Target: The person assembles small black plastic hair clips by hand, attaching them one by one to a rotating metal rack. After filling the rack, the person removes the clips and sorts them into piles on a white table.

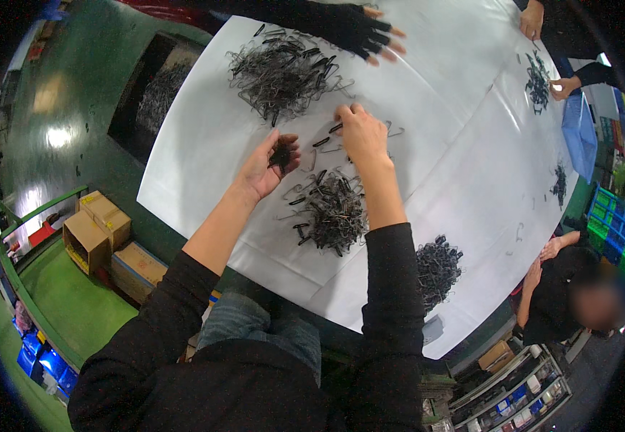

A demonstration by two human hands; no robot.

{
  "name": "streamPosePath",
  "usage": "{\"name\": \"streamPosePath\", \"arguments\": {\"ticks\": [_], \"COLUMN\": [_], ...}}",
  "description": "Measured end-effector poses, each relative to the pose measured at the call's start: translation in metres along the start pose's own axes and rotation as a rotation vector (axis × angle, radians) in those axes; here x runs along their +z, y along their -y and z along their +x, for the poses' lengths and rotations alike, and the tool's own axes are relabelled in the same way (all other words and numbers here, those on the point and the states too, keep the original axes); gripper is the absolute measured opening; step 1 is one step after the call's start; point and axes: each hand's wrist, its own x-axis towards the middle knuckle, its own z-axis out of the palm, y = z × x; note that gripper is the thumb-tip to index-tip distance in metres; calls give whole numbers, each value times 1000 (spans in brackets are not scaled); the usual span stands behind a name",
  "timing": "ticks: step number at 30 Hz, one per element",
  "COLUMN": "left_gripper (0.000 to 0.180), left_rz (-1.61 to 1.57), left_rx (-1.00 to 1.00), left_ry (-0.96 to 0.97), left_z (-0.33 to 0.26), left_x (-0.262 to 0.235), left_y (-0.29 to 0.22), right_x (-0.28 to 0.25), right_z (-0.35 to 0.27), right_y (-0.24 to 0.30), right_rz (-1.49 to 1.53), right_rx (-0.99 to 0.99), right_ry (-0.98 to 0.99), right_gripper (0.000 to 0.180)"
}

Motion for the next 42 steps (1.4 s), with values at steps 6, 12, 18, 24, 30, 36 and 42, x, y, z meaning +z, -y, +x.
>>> {"name": "streamPosePath", "arguments": {"ticks": [6,12,18,24,30,36,42], "left_gripper": [41,43,37,30,28,29,30], "left_rz": [14,37,37,111,77,107,190], "left_rx": [18,6,28,7,-35,-57,-67], "left_ry": [17,-61,-20,-92,10,-3,80], "left_z": [-7,-17,-26,-28,-26,-26,-26], "left_x": [-2,-5,-17,-16,-22,-15,-4], "left_y": [3,0,5,4,9,15,19], "right_x": [4,17,30,26,41,34,27], "right_z": [-13,-23,-44,-76,-81,-85,-100], "right_y": [10,18,40,27,-8,-31,-38], "right_rz": [216,-32,112,306,145,605,1007], "right_rx": [-110,-78,-63,391,586,682,629], "right_ry": [63,-2,-90,-259,-225,-250,-255], "right_gripper": [18,16,15,16,19,17,29]}}
